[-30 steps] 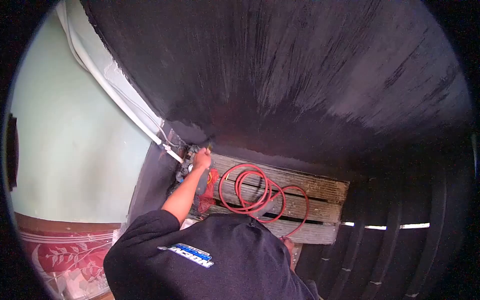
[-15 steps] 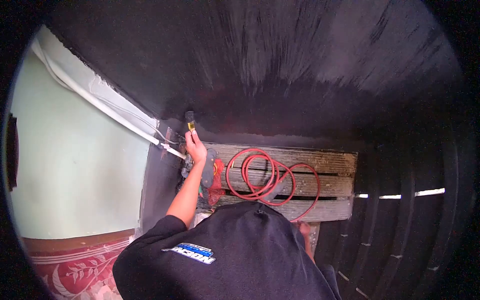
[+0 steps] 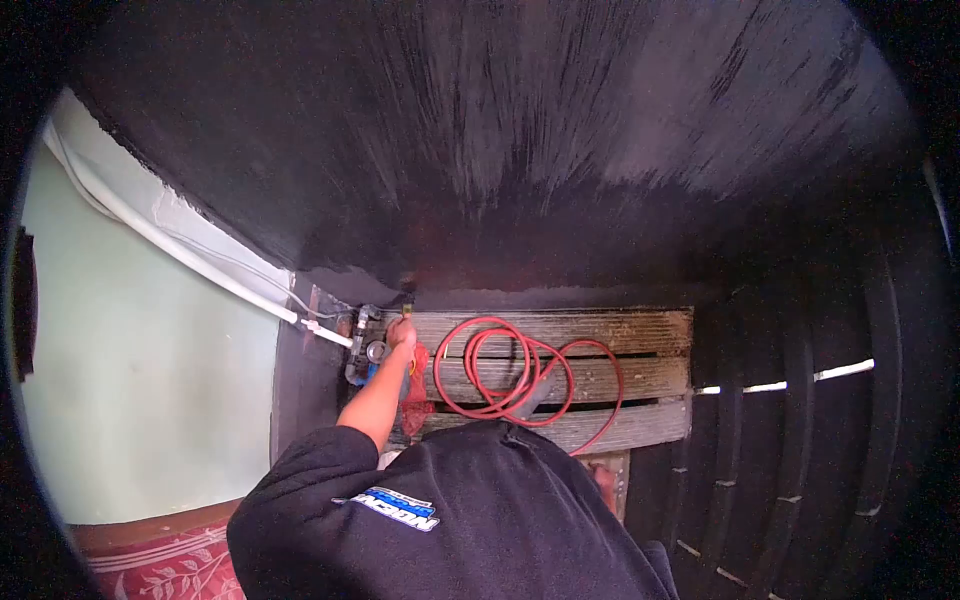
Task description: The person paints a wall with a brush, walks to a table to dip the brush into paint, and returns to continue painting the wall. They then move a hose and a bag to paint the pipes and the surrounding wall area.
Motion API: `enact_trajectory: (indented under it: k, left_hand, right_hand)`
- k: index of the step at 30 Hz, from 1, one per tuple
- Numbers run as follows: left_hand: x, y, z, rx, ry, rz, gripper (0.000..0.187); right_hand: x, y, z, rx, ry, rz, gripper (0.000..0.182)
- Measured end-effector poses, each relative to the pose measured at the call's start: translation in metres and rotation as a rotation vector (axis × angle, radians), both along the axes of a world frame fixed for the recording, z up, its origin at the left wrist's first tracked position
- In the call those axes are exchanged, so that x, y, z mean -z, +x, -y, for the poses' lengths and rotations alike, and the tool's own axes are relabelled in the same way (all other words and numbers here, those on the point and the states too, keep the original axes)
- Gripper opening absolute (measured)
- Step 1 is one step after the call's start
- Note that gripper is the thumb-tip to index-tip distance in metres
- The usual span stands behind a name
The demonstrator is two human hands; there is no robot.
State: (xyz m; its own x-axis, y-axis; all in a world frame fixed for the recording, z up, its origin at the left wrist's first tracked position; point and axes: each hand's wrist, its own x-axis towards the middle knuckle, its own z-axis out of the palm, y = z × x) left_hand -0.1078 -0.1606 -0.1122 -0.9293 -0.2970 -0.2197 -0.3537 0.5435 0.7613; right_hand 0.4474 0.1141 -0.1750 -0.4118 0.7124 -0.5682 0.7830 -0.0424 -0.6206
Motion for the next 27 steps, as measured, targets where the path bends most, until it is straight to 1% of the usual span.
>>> enact_trajectory:
  k: [1, 3, 4, 5, 6, 7, 8, 9, 11, 12, 13, 14, 15, 16, 17, 18, 19, 21, 22, 24, 25, 26, 27]
  left_hand:
    - [0.005, 0.001, 0.004, 0.000, -0.007, 0.005, 0.040]
    - [-0.077, 0.014, -0.007, -0.021, 0.050, -0.167, 0.036]
    - [-0.099, 0.019, -0.008, -0.027, 0.099, -0.285, 0.034]
    - [-0.111, 0.023, -0.008, -0.037, 0.148, -0.403, 0.033]
    - [-0.113, 0.023, -0.008, -0.010, 0.279, -0.517, 0.032]
    - [-0.116, 0.021, -0.008, -0.016, 0.274, -0.517, 0.032]
    - [-0.110, 0.018, -0.006, 0.007, 0.365, -0.502, 0.031]
    - [-0.108, 0.017, -0.005, 0.031, 0.458, -0.487, 0.031]
    - [-0.081, 0.013, -0.005, 0.037, 0.448, -0.549, 0.030]
    - [-0.061, 0.013, -0.001, 0.057, 0.359, -0.414, 0.030]
    - [-0.038, 0.012, 0.001, 0.080, 0.272, -0.282, 0.031]
    - [-0.007, 0.008, 0.005, 0.095, 0.227, -0.183, 0.032]
    - [0.013, 0.004, 0.007, 0.112, 0.182, -0.086, 0.033]
    - [0.001, 0.002, 0.004, 0.125, 0.193, -0.103, 0.033]
    - [-0.022, 0.005, 0.002, 0.099, 0.229, 0.191, 0.034]
    - [-0.040, 0.006, 0.000, 0.067, 0.259, 0.491, 0.036]
    - [-0.049, 0.003, -0.003, 0.068, 0.266, 0.484, 0.036]
    - [-0.059, 0.000, -0.004, 0.176, 0.167, 0.312, 0.035]
    - [-0.060, 0.000, -0.004, 0.175, 0.161, 0.316, 0.035]
    - [-0.064, 0.000, -0.005, 0.090, 0.282, 0.009, 0.034]
    - [-0.065, 0.001, -0.004, 0.046, 0.338, -0.144, 0.035]
    - [-0.088, 0.008, -0.001, -0.002, 0.447, -0.132, 0.035]
    - [-0.109, 0.012, 0.002, -0.007, 0.434, -0.125, 0.035]
  right_hand:
    - [0.004, 0.002, -0.001, -0.004, -0.015, 0.012, 0.020]
    - [0.014, 0.005, -0.005, -0.021, -0.029, 0.051, 0.020]
    - [0.018, 0.006, -0.008, -0.035, -0.034, 0.076, 0.020]
    - [0.021, 0.006, -0.011, -0.065, -0.032, 0.116, 0.019]
    - [0.024, 0.004, -0.016, -0.119, -0.019, 0.185, 0.019]
    - [0.027, 0.000, -0.021, -0.174, -0.003, 0.258, 0.019]
    - [0.030, -0.003, -0.025, -0.244, 0.012, 0.355, 0.019]
    - [0.033, -0.006, -0.027, -0.134, -0.076, 0.241, 0.019]
    - [0.037, -0.013, -0.031, 0.249, -0.368, -0.224, 0.020]
    - [0.024, -0.021, -0.031, 0.248, -0.365, -0.230, 0.020]
    - [-0.005, -0.032, -0.026, 0.217, -0.305, -0.245, 0.021]
    - [-0.028, -0.041, -0.023, 0.206, -0.267, -0.262, 0.022]
    - [-0.048, -0.048, -0.020, 0.195, -0.229, -0.279, 0.023]
    - [-0.069, -0.058, -0.015, 0.283, -0.282, -0.241, 0.024]
    - [-0.077, -0.063, -0.014, 0.367, -0.336, -0.201, 0.026]
    - [-0.082, -0.062, -0.009, 0.396, -0.326, -0.253, 0.022]
    - [-0.074, -0.054, -0.013, 0.393, -0.321, -0.260, 0.022]
    - [-0.043, -0.031, -0.023, -0.429, 0.334, -0.202, 0.021]
    - [-0.031, -0.018, -0.020, -0.578, 0.494, -0.218, 0.021]
    - [-0.008, -0.006, -0.016, -0.206, 0.132, -0.109, 0.021]
    - [0.004, -0.001, -0.014, -0.128, 0.060, -0.100, 0.021]
    - [0.013, 0.002, -0.012, -0.054, -0.001, -0.088, 0.021]
    - [0.017, 0.005, -0.010, -0.029, -0.028, -0.081, 0.021]
